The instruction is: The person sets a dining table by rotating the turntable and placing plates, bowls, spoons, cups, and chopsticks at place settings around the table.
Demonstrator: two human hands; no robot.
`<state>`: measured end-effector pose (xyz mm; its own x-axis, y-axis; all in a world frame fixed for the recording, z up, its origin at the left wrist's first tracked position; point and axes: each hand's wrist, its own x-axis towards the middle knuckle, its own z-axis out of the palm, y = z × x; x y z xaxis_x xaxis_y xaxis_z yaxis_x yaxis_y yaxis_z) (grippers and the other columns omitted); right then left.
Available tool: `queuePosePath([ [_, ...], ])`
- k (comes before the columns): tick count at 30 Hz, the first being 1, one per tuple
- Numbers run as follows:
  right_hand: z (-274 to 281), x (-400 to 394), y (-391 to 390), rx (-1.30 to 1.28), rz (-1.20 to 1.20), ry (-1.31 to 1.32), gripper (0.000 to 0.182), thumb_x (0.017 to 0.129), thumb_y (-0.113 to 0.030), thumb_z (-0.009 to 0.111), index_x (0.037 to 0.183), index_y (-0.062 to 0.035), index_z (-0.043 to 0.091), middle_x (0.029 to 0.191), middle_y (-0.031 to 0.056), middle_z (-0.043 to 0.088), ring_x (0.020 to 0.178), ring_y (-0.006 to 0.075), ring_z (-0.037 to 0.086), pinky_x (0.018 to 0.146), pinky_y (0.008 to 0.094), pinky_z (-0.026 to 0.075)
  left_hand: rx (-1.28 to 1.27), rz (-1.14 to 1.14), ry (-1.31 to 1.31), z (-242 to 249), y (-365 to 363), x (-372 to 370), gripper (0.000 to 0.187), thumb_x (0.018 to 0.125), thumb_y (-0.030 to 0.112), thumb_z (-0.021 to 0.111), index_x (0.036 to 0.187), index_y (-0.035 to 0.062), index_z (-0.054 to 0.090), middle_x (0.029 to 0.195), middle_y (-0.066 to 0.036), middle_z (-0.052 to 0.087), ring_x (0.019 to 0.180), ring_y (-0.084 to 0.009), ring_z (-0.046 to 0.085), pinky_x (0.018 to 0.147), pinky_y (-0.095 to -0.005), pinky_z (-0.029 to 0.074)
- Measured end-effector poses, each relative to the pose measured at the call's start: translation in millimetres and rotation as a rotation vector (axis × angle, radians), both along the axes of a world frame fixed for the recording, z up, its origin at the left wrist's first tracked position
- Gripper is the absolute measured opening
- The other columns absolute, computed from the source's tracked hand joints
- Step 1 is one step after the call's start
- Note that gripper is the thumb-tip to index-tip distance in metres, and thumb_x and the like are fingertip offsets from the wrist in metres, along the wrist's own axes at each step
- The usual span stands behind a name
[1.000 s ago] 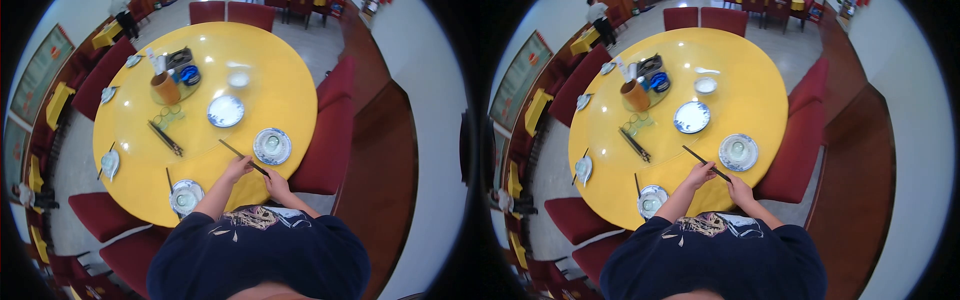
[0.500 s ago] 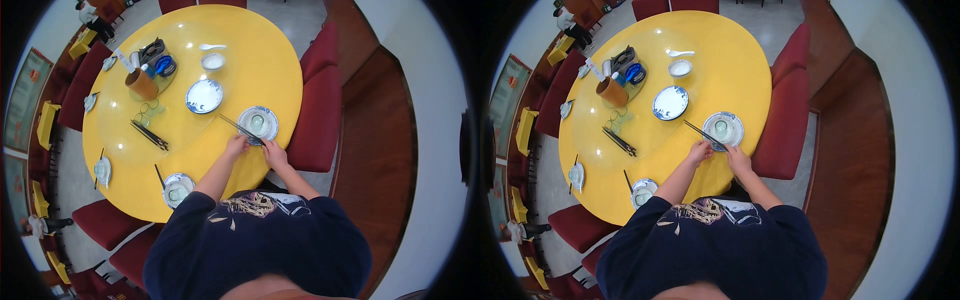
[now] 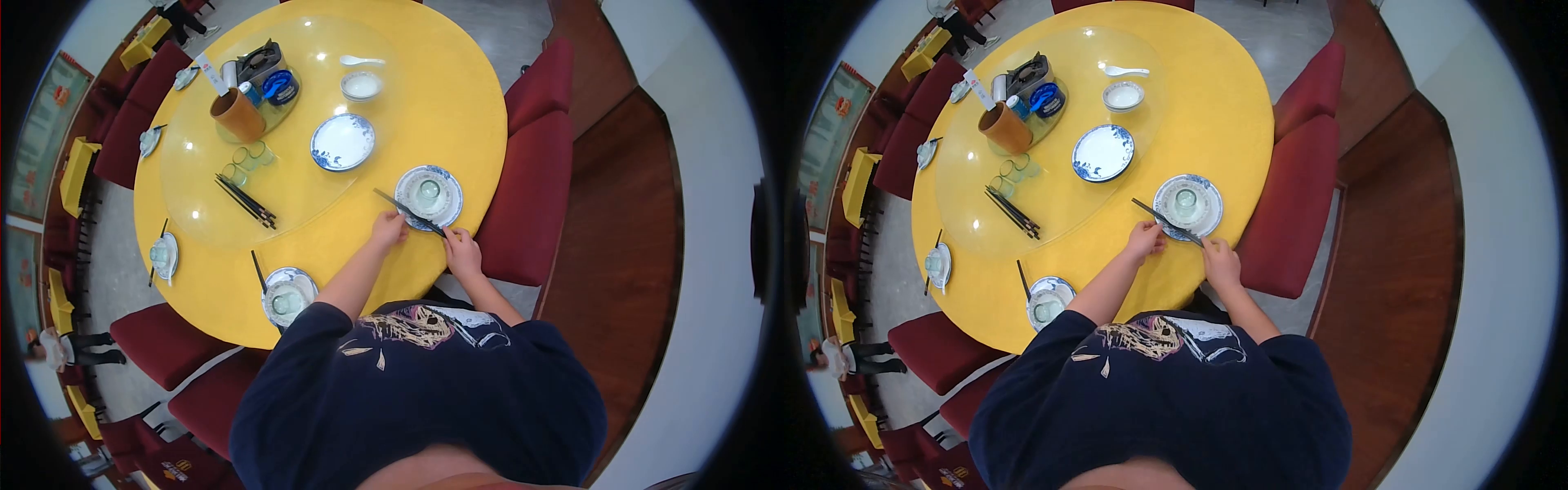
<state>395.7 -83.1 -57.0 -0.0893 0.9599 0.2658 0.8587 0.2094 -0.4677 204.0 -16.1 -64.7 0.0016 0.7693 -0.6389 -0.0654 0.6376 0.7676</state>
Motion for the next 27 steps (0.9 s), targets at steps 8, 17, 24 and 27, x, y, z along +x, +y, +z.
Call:
queuePosePath([
  [8,1.0,-1.1,6.4,0.033,0.050,-0.024,0.029,0.074,-0.012,0.054,0.103,-0.0086,0.055,0.086,0.0101,0.057,0.076,0.0267,0.054,0.067,0.0376,0.043,-0.039,-0.044,-0.113,1.0,6.0,4.2,0.020,0.082,0.012,0.047,0.098,-0.0003,0.047,0.085,-0.013,0.058,0.068,-0.0184,0.061,0.056,-0.0282,0.052],
  [17,-0.7,-2.0,8.8,0.022,0.152,0.000,0.029,0.075,-0.008,0.051,0.103,-0.0048,0.054,0.087,0.0116,0.058,0.076,0.0284,0.054,0.067,0.0372,0.044,0.020,0.023,-0.028,-2.2,6.2,7.2,0.013,0.079,0.006,0.047,0.089,-0.0035,0.046,0.075,-0.014,0.058,0.060,-0.0188,0.061,0.051,-0.0272,0.052],
  [24,7.1,-5.5,9.7,-0.014,0.157,0.001,0.029,0.075,-0.009,0.052,0.104,-0.0042,0.053,0.085,0.0121,0.058,0.076,0.0280,0.054,0.067,0.0365,0.044,0.049,0.092,0.046,-0.6,8.2,3.8,0.009,0.076,0.002,0.048,0.081,-0.0035,0.044,0.072,-0.016,0.057,0.056,-0.0209,0.061,0.047,-0.0285,0.052],
  [27,9.8,-7.5,9.3,-0.090,0.148,-0.008,0.032,0.075,-0.012,0.054,0.106,-0.0041,0.053,0.087,0.0133,0.058,0.078,0.0281,0.055,0.069,0.0359,0.044,0.052,0.100,0.070,-4.9,7.6,-0.4,0.009,0.075,0.002,0.049,0.081,-0.0034,0.044,0.070,-0.016,0.057,0.055,-0.0216,0.061,0.046,-0.0289,0.051],
])
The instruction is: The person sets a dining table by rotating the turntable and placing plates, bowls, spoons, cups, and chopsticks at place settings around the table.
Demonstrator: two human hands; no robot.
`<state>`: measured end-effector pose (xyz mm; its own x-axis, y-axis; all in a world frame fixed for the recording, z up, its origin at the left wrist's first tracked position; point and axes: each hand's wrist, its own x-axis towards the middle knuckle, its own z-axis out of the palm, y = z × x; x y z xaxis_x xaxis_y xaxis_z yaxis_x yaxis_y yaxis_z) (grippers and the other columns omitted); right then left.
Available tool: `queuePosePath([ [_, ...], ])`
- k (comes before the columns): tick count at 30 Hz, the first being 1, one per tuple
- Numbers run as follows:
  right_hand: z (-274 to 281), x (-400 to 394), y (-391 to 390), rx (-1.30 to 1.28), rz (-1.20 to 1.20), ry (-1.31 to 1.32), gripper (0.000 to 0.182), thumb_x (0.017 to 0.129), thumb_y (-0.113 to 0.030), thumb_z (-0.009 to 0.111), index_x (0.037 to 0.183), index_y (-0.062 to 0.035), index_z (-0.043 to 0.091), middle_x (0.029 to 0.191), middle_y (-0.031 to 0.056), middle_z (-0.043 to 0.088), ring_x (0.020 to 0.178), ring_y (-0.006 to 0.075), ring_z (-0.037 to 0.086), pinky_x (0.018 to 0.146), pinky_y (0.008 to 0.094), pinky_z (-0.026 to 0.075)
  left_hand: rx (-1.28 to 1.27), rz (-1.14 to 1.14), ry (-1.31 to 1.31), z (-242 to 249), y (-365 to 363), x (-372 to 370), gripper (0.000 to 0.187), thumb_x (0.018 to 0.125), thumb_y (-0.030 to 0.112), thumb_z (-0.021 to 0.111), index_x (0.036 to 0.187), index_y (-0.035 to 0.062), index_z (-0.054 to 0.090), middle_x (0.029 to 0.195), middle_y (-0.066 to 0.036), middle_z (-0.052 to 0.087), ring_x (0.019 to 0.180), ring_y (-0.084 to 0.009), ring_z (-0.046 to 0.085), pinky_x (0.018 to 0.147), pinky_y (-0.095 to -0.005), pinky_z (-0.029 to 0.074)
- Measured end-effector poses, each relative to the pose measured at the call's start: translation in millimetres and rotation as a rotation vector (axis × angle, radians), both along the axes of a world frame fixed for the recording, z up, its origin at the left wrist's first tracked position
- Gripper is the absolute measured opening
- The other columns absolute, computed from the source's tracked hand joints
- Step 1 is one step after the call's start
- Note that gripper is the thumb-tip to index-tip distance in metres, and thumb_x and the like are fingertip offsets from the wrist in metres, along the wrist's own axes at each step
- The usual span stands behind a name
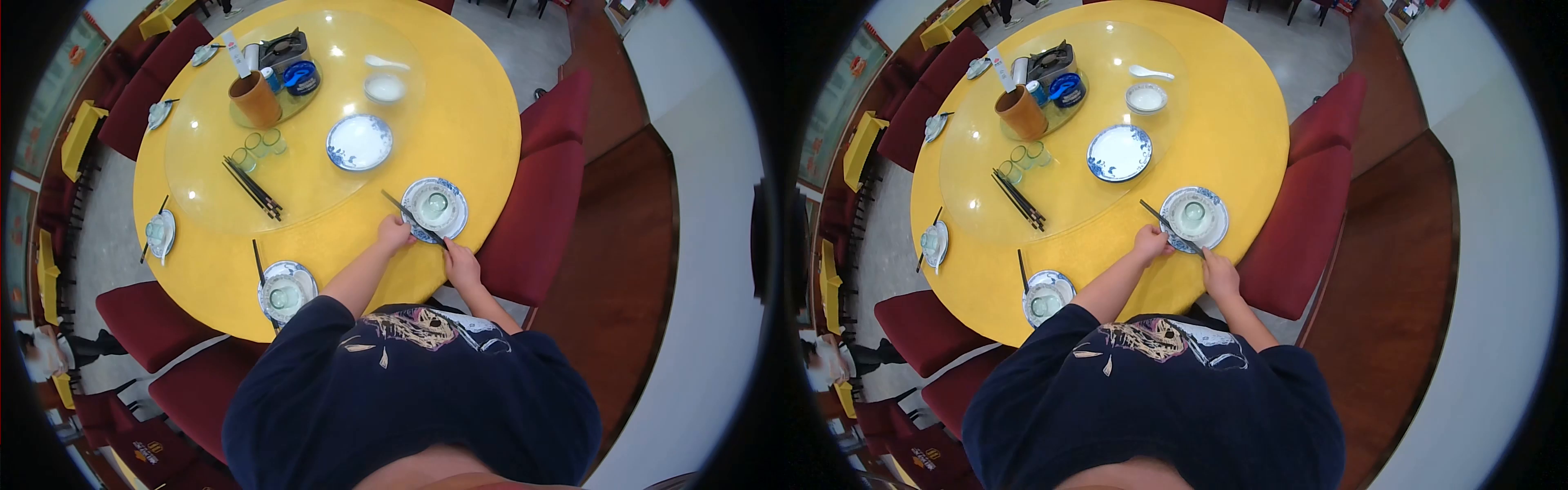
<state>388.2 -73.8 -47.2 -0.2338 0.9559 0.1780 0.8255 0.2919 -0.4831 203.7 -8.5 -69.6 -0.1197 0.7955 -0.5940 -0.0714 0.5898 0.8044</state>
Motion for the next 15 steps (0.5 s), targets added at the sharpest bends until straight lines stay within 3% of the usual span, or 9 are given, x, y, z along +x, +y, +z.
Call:
queuePosePath([
  [2,6.8,-1.3,0.3,-0.104,-0.012,-0.025,0.037,0.074,-0.017,0.056,0.108,-0.0040,0.050,0.089,0.0141,0.057,0.080,0.0291,0.054,0.069,0.0377,0.044,0.008,0.000,0.009,-3.1,-0.4,-2.1,0.009,0.074,0.002,0.049,0.080,-0.0032,0.045,0.069,-0.016,0.057,0.055,-0.0219,0.061,0.046,-0.0291,0.051],
  [8,84.1,-9.9,8.0,0.103,-0.124,-0.005,0.052,0.068,-0.024,0.064,0.111,-0.0012,0.045,0.100,0.0190,0.050,0.094,0.0337,0.047,0.079,0.0411,0.039,0.026,0.011,0.002,0.1,-10.9,-12.7,0.009,0.073,0.003,0.049,0.079,-0.0034,0.047,0.069,-0.016,0.057,0.055,-0.0221,0.061,0.046,-0.0294,0.050],
  [11,117.1,-9.4,47.7,0.296,-0.077,-0.021,0.051,0.067,-0.023,0.065,0.109,-0.0011,0.046,0.103,0.0191,0.046,0.097,0.0340,0.044,0.082,0.0416,0.038,0.018,-0.058,-0.019,6.1,-10.3,-13.4,0.014,0.075,0.005,0.049,0.085,-0.0041,0.046,0.070,-0.016,0.058,0.056,-0.0218,0.061,0.048,-0.0284,0.051],
  [15,132.6,-16.6,154.9,0.423,-0.001,0.002,0.046,0.068,-0.022,0.063,0.106,-0.0004,0.048,0.106,0.0215,0.043,0.102,0.0369,0.038,0.086,0.0430,0.034,0.069,0.022,-0.116,-12.9,-14.0,-11.9,0.017,0.079,0.010,0.050,0.089,-0.0033,0.045,0.072,-0.015,0.059,0.061,-0.0193,0.061,0.050,-0.0269,0.050],
])
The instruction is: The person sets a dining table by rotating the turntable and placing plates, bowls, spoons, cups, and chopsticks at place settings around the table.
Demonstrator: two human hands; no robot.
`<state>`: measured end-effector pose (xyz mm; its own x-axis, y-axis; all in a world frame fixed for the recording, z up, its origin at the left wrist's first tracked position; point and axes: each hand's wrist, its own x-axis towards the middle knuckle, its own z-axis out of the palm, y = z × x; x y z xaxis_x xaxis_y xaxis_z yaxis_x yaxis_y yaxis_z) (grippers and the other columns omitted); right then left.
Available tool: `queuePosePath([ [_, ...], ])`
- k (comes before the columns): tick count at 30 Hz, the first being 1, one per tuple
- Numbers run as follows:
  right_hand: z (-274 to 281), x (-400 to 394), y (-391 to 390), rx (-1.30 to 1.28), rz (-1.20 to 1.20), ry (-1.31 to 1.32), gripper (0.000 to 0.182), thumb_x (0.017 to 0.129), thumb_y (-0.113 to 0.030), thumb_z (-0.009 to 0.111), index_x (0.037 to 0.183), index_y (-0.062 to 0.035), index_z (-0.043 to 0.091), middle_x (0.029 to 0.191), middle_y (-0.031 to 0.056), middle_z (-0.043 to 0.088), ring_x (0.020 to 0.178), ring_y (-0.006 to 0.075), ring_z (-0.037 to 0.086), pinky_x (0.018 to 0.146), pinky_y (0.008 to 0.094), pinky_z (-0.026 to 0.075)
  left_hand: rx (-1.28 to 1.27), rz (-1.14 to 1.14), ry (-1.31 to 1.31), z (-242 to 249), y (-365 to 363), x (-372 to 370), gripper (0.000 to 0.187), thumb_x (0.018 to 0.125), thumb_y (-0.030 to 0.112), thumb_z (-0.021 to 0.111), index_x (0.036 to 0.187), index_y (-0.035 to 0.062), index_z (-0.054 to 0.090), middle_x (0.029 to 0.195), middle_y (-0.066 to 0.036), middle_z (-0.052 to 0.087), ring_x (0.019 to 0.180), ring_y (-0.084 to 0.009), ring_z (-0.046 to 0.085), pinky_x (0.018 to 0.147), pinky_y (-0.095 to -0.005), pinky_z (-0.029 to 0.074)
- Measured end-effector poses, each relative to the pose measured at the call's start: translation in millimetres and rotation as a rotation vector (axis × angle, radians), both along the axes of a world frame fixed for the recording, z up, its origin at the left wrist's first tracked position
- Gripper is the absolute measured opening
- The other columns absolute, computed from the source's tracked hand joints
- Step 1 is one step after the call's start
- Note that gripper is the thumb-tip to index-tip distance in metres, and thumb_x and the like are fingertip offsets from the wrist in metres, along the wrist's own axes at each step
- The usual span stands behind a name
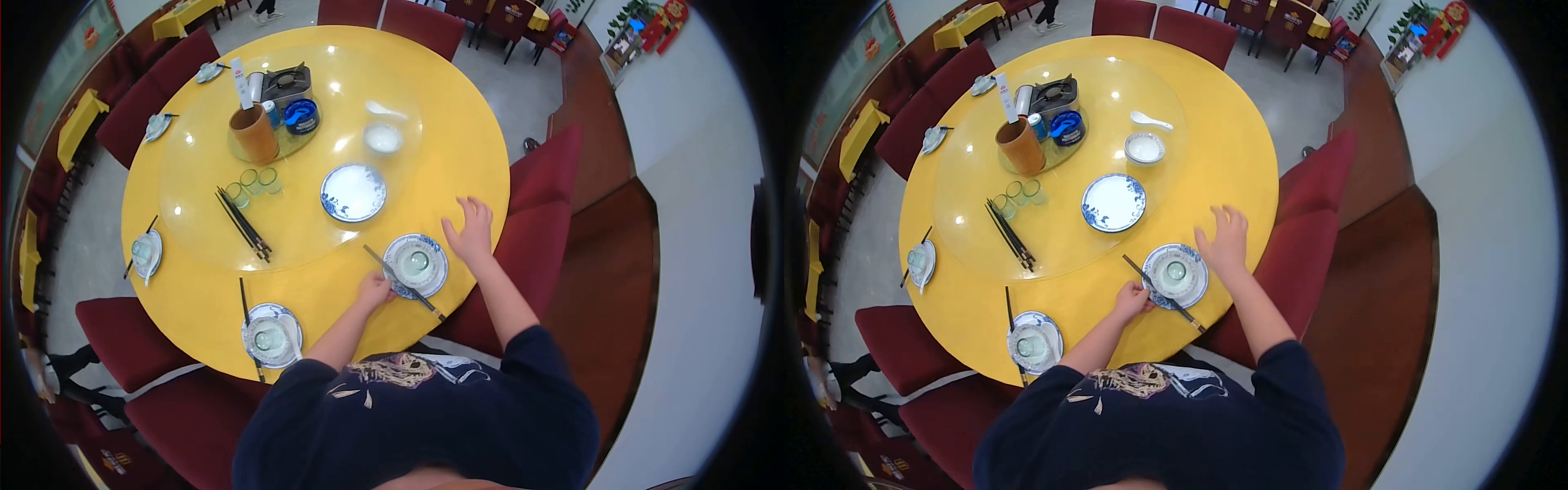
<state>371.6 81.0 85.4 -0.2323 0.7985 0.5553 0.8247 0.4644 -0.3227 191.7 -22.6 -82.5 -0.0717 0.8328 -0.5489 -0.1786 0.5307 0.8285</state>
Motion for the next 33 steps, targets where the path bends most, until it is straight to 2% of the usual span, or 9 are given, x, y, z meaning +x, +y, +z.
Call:
queuePosePath([
  [3,-17.1,-10.6,98.4,0.000,0.026,-0.022,0.044,0.069,-0.024,0.061,0.105,-0.0009,0.049,0.108,0.0215,0.044,0.105,0.0358,0.036,0.088,0.0427,0.033,0.018,0.009,0.009,2.7,-8.3,2.3,0.018,0.081,0.012,0.051,0.089,-0.0027,0.045,0.072,-0.013,0.059,0.062,-0.0176,0.061,0.050,-0.0264,0.050],
  [7,-42.3,-28.1,222.8,-0.220,-0.077,-0.237,0.048,0.071,-0.028,0.060,0.110,-0.0026,0.046,0.107,0.0185,0.047,0.107,0.0333,0.037,0.089,0.0404,0.035,0.037,0.057,0.037,-8.6,-13.7,1.8,0.019,0.081,0.014,0.054,0.086,-0.0019,0.046,0.067,-0.011,0.058,0.057,-0.0162,0.060,0.049,-0.0261,0.049],
  [11,-37.1,-58.9,285.0,-0.425,-0.103,-0.276,0.049,0.075,-0.026,0.057,0.115,-0.0035,0.042,0.113,0.0149,0.046,0.110,0.0295,0.037,0.087,0.0395,0.039,0.020,0.104,0.062,11.2,-15.0,4.5,0.015,0.081,0.012,0.054,0.084,-0.0005,0.047,0.066,-0.008,0.057,0.057,-0.0139,0.059,0.051,-0.0244,0.049],
  [18,-78.2,-92.8,336.0,-0.448,0.172,-0.216,0.050,0.077,-0.023,0.055,0.119,-0.0023,0.038,0.116,0.0149,0.046,0.103,0.0307,0.045,0.088,0.0388,0.039,-0.005,0.166,0.096,6.3,-17.4,11.9,0.014,0.079,0.010,0.056,0.082,-0.0011,0.049,0.066,-0.007,0.057,0.058,-0.0119,0.057,0.051,-0.0232,0.048],
  [21,-83.1,-103.6,335.6,-0.420,0.235,-0.240,0.047,0.078,-0.022,0.054,0.118,-0.0019,0.039,0.108,0.0155,0.051,0.097,0.0304,0.050,0.084,0.0388,0.041,0.000,0.207,0.081,8.6,-18.0,14.7,0.014,0.079,0.010,0.056,0.083,-0.0010,0.049,0.067,-0.006,0.056,0.059,-0.0113,0.057,0.052,-0.0229,0.048],
  [24,-79.2,-114.5,332.0,-0.493,0.187,-0.308,0.039,0.078,-0.021,0.053,0.113,-0.0040,0.045,0.102,0.0141,0.054,0.093,0.0291,0.051,0.079,0.0391,0.043,-0.041,0.200,0.093,24.4,-14.5,15.6,0.014,0.079,0.010,0.056,0.083,-0.0014,0.049,0.068,-0.006,0.056,0.059,-0.0114,0.057,0.053,-0.0225,0.048],
  [27,-97.6,-119.8,335.6,-0.391,0.180,-0.304,0.024,0.078,-0.022,0.051,0.095,-0.0053,0.053,0.088,0.0119,0.056,0.086,0.0278,0.054,0.072,0.0393,0.046,-0.040,0.210,0.055,24.4,-14.7,14.7,0.014,0.079,0.010,0.056,0.083,-0.0014,0.050,0.067,-0.006,0.056,0.058,-0.0112,0.057,0.053,-0.0221,0.048],
  [30,-103.4,-121.4,336.1,-0.383,0.181,-0.255,0.021,0.078,-0.021,0.051,0.090,-0.0047,0.056,0.091,0.0128,0.056,0.087,0.0292,0.054,0.071,0.0394,0.046,-0.025,0.188,0.077,13.6,-17.9,13.3,0.014,0.080,0.010,0.056,0.083,-0.0013,0.049,0.067,-0.006,0.057,0.058,-0.0107,0.057,0.053,-0.0220,0.048],
  [33,-101.0,-122.4,343.4,-0.598,0.201,-0.225,0.021,0.078,-0.020,0.050,0.090,-0.0042,0.058,0.092,0.0132,0.056,0.088,0.0309,0.054,0.072,0.0390,0.046,-0.019,0.206,0.047,15.4,-18.0,13.5,0.013,0.080,0.010,0.056,0.083,-0.0012,0.050,0.066,-0.006,0.057,0.058,-0.0105,0.057,0.053,-0.0218,0.048],
])
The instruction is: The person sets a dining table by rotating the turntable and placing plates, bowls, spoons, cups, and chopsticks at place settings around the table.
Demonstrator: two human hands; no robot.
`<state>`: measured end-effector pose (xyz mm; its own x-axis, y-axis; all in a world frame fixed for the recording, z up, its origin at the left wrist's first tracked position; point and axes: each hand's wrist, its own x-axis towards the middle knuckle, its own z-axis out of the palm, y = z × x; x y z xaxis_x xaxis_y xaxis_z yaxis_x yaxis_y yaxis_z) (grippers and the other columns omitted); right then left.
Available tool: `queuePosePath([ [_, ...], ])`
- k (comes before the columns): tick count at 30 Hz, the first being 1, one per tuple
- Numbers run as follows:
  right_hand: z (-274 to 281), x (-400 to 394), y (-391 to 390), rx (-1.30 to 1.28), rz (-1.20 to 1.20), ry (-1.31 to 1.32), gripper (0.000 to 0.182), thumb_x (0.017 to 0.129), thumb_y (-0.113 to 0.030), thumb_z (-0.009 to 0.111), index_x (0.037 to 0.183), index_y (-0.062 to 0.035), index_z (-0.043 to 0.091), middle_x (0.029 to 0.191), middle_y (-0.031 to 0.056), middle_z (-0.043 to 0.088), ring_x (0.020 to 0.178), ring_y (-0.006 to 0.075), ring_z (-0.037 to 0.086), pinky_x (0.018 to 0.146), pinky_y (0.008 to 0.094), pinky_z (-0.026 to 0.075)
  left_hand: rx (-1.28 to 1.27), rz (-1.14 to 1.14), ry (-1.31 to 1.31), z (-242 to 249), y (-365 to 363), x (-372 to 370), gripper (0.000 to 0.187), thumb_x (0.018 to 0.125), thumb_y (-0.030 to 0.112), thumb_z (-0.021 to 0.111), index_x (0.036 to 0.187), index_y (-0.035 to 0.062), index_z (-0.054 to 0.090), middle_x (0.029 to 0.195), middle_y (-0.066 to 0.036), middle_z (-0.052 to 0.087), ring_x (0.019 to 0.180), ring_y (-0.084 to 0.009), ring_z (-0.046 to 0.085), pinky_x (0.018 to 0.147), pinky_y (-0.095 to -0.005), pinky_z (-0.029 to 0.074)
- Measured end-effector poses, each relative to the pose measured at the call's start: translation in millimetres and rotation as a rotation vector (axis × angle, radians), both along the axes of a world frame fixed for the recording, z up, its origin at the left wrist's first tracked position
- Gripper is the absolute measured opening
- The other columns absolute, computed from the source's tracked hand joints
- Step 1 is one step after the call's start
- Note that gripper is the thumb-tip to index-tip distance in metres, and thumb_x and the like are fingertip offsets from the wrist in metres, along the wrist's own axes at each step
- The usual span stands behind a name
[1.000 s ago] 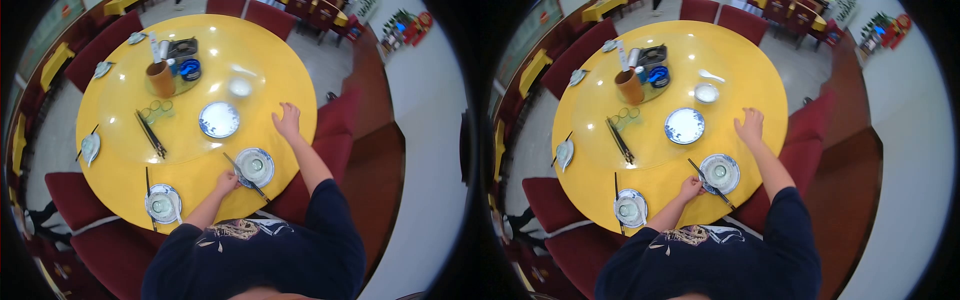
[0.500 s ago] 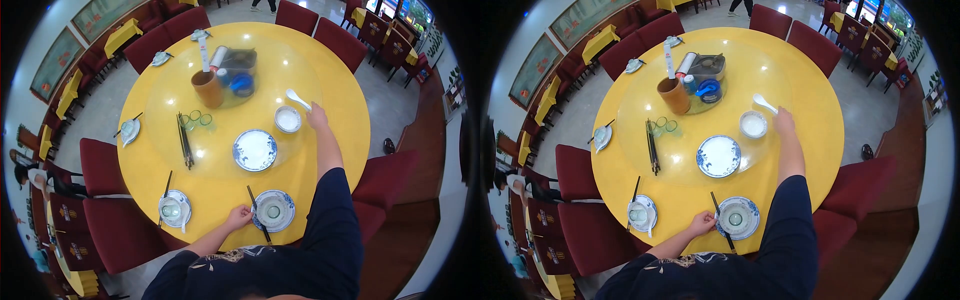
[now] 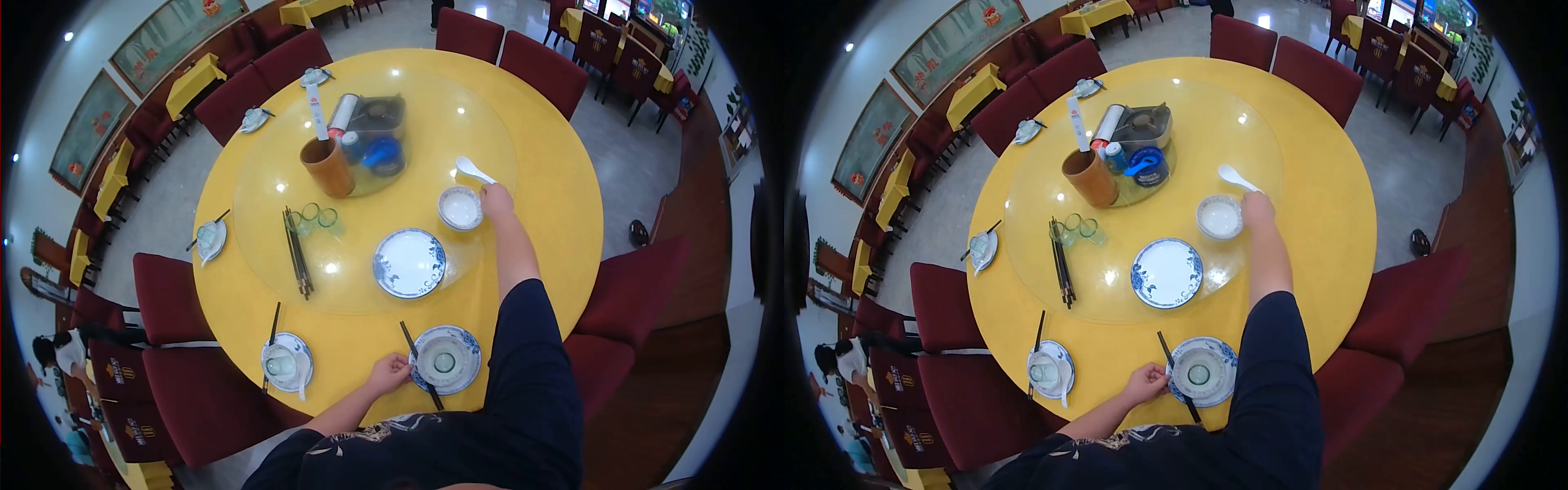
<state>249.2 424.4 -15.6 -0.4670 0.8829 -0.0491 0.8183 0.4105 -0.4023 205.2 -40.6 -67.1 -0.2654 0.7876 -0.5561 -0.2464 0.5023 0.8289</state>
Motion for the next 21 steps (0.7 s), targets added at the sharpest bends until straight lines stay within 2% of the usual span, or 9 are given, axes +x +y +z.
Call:
queuePosePath([
  [3,-8.6,-7.0,6.7,0.005,-0.085,0.190,0.020,0.077,-0.018,0.052,0.088,-0.0032,0.060,0.090,0.0159,0.058,0.078,0.0334,0.057,0.071,0.0383,0.046,-0.018,-0.010,0.017,0.8,0.4,0.3,0.013,0.080,0.009,0.056,0.083,-0.0011,0.050,0.067,-0.006,0.057,0.058,-0.0108,0.057,0.053,-0.0218,0.048],
  [12,20.3,-8.7,-7.1,0.145,-0.166,0.017,0.048,0.073,-0.019,0.060,0.115,-0.0042,0.044,0.105,0.0169,0.053,0.101,0.0312,0.048,0.084,0.0376,0.041,0.005,-0.020,0.073,-7.7,-2.3,-1.2,0.016,0.079,0.013,0.058,0.081,-0.0009,0.051,0.064,-0.006,0.058,0.057,-0.0107,0.058,0.051,-0.0217,0.046],
  [15,8.5,-11.8,10.2,0.069,-0.062,0.009,0.047,0.073,-0.019,0.060,0.115,-0.0077,0.045,0.101,0.0148,0.055,0.097,0.0293,0.051,0.080,0.0374,0.044,-0.026,-0.051,0.117,-6.5,-2.0,-1.5,0.016,0.079,0.013,0.058,0.081,-0.0009,0.051,0.064,-0.006,0.058,0.056,-0.0104,0.057,0.051,-0.0218,0.046],
  [18,13.1,-11.7,8.8,0.110,-0.132,0.037,0.038,0.073,-0.018,0.059,0.109,-0.0098,0.051,0.098,0.0130,0.056,0.093,0.0280,0.053,0.076,0.0370,0.046,0.000,-0.060,0.087,-0.8,-0.4,-1.8,0.012,0.080,0.008,0.056,0.082,-0.0013,0.049,0.065,-0.006,0.057,0.057,-0.0106,0.057,0.053,-0.0220,0.048],
  [21,9.5,-12.5,17.1,0.065,-0.086,-0.077,0.027,0.074,-0.018,0.058,0.099,-0.0095,0.057,0.095,0.0123,0.056,0.089,0.0266,0.055,0.073,0.0366,0.047,0.019,-0.034,0.043,4.9,1.2,-1.0,0.012,0.080,0.009,0.056,0.082,-0.0011,0.049,0.065,-0.006,0.057,0.058,-0.0105,0.057,0.054,-0.0219,0.048],
])
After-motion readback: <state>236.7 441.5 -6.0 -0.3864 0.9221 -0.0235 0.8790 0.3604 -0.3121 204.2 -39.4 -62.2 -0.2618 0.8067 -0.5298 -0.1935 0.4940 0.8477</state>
